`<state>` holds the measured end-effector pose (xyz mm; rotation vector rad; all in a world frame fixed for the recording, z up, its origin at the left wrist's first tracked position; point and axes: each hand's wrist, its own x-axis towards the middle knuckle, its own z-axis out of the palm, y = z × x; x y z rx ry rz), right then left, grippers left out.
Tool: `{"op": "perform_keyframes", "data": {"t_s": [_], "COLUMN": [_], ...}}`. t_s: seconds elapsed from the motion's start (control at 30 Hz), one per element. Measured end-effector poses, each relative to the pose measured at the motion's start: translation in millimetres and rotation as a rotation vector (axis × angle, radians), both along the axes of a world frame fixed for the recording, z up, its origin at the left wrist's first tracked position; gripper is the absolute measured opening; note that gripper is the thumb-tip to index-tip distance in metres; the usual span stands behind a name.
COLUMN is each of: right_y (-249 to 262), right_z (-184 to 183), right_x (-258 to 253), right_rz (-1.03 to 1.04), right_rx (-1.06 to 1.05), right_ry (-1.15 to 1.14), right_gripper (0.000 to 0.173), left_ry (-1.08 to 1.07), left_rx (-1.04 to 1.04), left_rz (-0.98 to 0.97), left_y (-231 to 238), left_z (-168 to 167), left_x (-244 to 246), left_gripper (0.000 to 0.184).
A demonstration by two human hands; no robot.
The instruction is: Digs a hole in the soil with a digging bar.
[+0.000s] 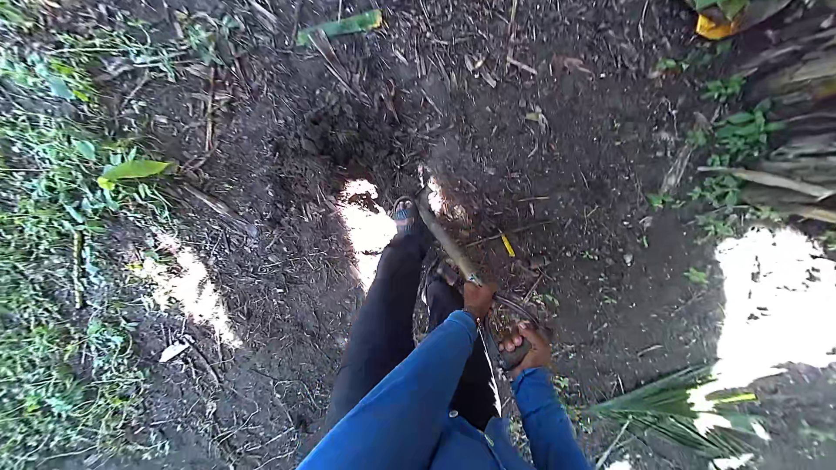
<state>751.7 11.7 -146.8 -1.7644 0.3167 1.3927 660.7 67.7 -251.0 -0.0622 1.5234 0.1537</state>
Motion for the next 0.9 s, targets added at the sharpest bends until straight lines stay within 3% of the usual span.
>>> {"op": "perform_keyframes", "data": {"t_s": [0.17,0.27,0.37,0.43,0.53,0.6,0.63,0.7,0.8,0.9], "right_y": [-81.8,-80.4,-86.3,-104.6,-147.9,-171.5,-180.1,-196.6,-210.1,-200.8], "right_z": [-52.9,-67.6,-86.8,-106.8,-135.7,-135.4,-129.0,-115.7,-70.2,-4.3], "right_x": [50.2,52.5,50.9,53.3,46.9,23.0,5.2,-27.4,-63.8,-88.6], "right_rz": [0.068,0.059,-0.036,-0.109,-0.134,-0.129,-0.126,-0.101,0.056,0.293], "right_rx": [-0.331,-0.557,-0.6,-0.561,-0.501,-0.53,-0.54,-0.498,-0.412,-0.301], "right_ry": [-0.187,-0.359,-0.659,-0.729,-0.826,-0.888,-0.901,-0.946,-1.044,-1.123], "right_gripper": [0.011,0.011,0.034,0.039,0.038,0.041,0.044,0.049,0.062,0.049], "left_ry": [-0.132,-0.02,0.142,0.16,0.093,0.038,0.011,-0.036,-0.114,-0.227], "left_rx": [-0.075,-0.113,-0.186,-0.244,-0.122,0.018,0.051,0.049,0.009,-0.016], "left_rz": [-0.139,-0.128,0.154,0.261,0.137,-0.033,-0.079,0.145,0.395,0.409], "left_y": [-56.1,-58.4,-33.2,-22.5,-40.3,-65.2,-76.2,-86.3,-88.3,-74.8], "left_z": [-37.0,-69.5,-120.6,-168.8,-231.7,-246.0,-242.9,-227.9,-178.5,-124.5], "left_x": [26.3,35.7,36.4,25.3,-1.1,-20.0,-35.7,-60.3,-96.4,-132.9], "left_gripper": [0.037,0.045,0.054,0.069,0.054,0.038,0.033,0.017,0.021,0.022]}}
